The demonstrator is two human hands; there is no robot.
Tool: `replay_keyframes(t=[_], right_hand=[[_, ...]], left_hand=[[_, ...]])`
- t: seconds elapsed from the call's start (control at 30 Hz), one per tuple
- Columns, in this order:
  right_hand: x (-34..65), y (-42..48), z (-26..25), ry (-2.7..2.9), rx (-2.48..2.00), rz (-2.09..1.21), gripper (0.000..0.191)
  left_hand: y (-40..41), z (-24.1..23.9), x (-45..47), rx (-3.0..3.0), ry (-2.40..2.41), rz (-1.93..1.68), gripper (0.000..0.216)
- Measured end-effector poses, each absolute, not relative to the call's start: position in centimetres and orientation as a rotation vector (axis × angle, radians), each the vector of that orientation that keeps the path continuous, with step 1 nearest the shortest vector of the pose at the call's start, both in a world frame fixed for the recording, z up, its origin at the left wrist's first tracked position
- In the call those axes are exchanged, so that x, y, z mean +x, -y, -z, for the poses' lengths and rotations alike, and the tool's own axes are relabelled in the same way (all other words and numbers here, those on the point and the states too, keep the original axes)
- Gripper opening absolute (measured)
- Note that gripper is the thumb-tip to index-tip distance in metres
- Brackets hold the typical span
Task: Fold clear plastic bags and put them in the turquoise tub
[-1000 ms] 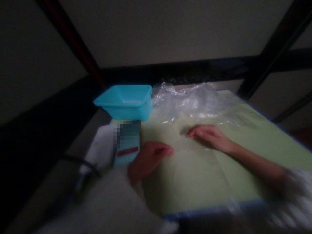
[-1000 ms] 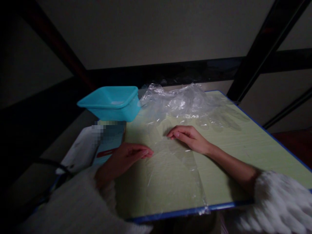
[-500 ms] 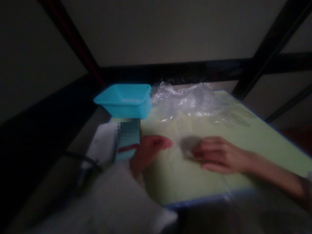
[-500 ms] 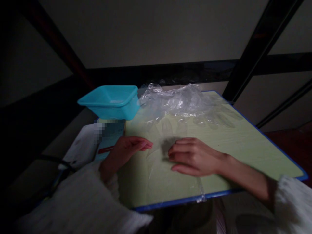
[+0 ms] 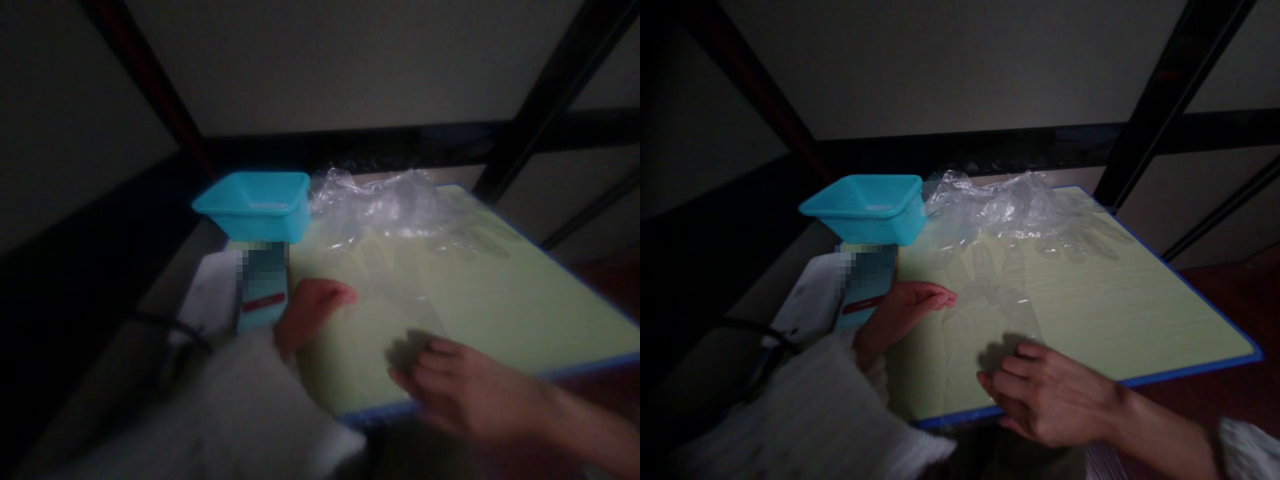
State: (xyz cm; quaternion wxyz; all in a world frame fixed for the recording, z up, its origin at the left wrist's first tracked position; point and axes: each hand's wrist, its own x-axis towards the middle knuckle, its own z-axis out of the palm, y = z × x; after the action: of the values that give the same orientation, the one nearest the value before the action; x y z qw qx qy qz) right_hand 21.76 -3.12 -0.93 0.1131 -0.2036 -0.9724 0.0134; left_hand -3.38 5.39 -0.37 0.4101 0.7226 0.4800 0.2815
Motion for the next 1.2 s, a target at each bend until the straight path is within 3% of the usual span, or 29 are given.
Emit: replay_keyframes(t=[0.27, 0.43, 0.63, 0.97, 1.2], right_hand=[[21.3, 3.7, 0.1, 2.838, -0.612, -0.130, 0.023], [20.9, 3.4, -1.7, 2.878, -0.673, -0.206, 0.027], [20.9, 2.9, -2.3, 2.856, -0.660, -0.328, 0.029], [21.0, 0.5, -6.3, 2.697, -0.735, -1.007, 0.030], [21.5, -5.7, -7.8, 2.470, -0.778, -1.522, 0.028]], left_hand=[[-5.4, 0.2, -3.4, 1.866, -1.233, -0.597, 0.027], [-5.3, -0.1, -3.3, 1.821, -1.259, -0.705, 0.026], [-5.2, -0.2, -3.1, 1.917, -1.233, -0.535, 0.025], [-5.2, -0.1, -3.1, 1.894, -1.185, -0.556, 0.026], [-4.7, 0.2, -3.4, 1.698, -1.182, -0.684, 0.062]])
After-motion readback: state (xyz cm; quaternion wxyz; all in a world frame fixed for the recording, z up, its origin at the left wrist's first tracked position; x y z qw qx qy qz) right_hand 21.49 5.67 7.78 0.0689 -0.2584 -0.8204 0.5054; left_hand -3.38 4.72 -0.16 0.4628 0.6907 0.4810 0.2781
